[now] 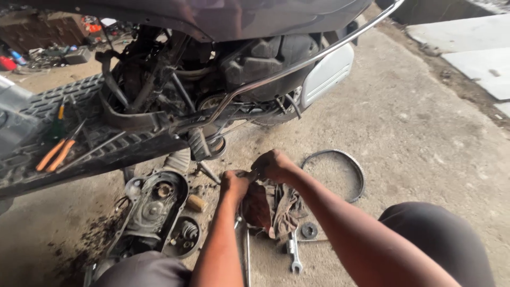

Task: Repairing and reassembling the CVT transmission components of a scooter.

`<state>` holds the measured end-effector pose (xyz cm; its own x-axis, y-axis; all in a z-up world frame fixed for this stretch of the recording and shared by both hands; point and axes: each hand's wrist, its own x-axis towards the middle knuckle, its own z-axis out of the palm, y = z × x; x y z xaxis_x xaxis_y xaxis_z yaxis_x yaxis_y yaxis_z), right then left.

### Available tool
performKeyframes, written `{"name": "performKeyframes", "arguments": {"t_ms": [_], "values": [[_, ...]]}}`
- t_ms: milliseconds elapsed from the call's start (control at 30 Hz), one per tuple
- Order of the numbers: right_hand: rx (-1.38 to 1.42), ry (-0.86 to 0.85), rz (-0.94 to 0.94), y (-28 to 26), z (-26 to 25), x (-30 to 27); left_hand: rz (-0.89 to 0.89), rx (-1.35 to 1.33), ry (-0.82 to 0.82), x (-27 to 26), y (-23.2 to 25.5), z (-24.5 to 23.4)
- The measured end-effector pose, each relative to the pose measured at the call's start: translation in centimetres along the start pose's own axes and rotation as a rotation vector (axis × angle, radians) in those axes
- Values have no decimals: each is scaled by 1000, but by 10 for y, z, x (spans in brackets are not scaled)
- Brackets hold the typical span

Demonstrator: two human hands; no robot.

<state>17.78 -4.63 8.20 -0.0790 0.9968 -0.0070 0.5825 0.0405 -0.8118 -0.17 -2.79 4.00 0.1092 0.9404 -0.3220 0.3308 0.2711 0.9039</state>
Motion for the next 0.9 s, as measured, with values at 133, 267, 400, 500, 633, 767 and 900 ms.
{"name": "performKeyframes", "arguments": {"t_ms": [133,267,400,500,633,767,900], "values": [[368,53,229,-22,-8,-9,98,-51,48,26,-33,10],[146,110,238,-32,-12,-21,103,-167,-3,9,-6,9],[139,83,128,-31,-3,-15,118,-83,-57,-6,6,-3],[5,122,19,-15,1,-8,130,-114,-67,3,-1,6],[-113,98,-84,-8,5,-1,148,-63,-21,-18,19,-6],[-443,91,-330,24,14,17,148,34,55,-11,17,-6],[-382,60,-255,9,11,7,106,48,92,24,-13,8]]}}
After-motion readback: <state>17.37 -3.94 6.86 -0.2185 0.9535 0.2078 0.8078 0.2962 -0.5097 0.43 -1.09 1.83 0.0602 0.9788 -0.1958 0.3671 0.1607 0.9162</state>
